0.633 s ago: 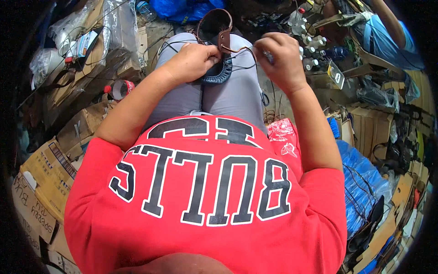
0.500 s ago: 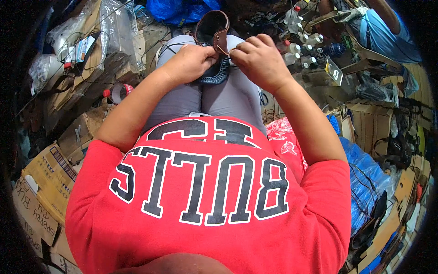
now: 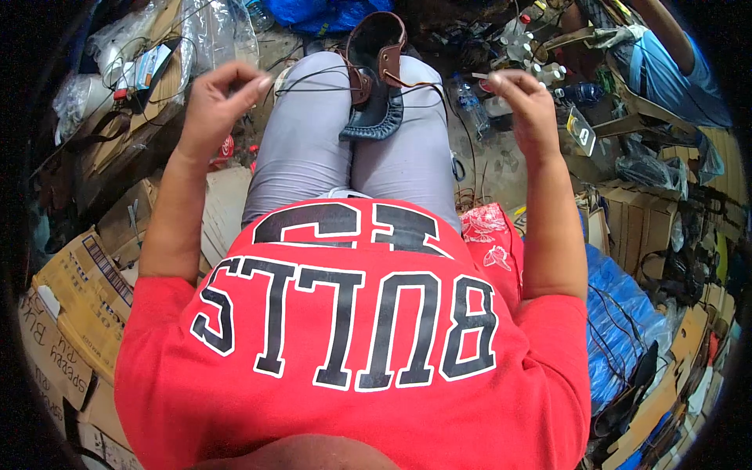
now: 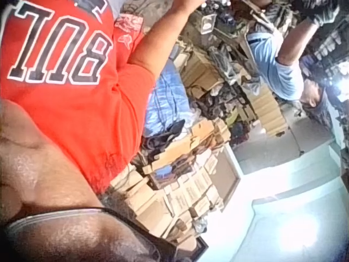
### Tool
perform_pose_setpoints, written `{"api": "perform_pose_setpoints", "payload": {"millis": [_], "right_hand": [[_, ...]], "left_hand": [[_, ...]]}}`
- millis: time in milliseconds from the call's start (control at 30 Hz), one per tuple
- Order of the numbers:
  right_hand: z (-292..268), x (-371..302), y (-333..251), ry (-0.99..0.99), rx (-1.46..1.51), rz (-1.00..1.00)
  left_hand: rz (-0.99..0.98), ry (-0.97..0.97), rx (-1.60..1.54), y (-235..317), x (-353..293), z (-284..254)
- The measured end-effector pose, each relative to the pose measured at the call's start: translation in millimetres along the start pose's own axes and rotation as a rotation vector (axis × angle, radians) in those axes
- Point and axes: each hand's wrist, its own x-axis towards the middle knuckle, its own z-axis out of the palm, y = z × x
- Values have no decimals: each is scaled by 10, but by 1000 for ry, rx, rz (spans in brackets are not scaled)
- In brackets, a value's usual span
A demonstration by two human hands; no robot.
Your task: The person is manually stitching or lacing the upper part of a shoe in a workshop setting.
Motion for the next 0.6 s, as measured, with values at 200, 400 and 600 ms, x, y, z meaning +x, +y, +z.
{"api": "perform_pose_setpoints", "payload": {"millis": [200,400,600], "right_hand": [[1102,76,-459,-548,543,-154],[662,-240,-332,-604,-497,60],[-1455,-634,476,-32,-1234,203]], "left_hand": [[368,-495,-555,472,160,777],[359,-239,542,-141,-143,173],[-225,516,1075,-421,-651,-1621]]}}
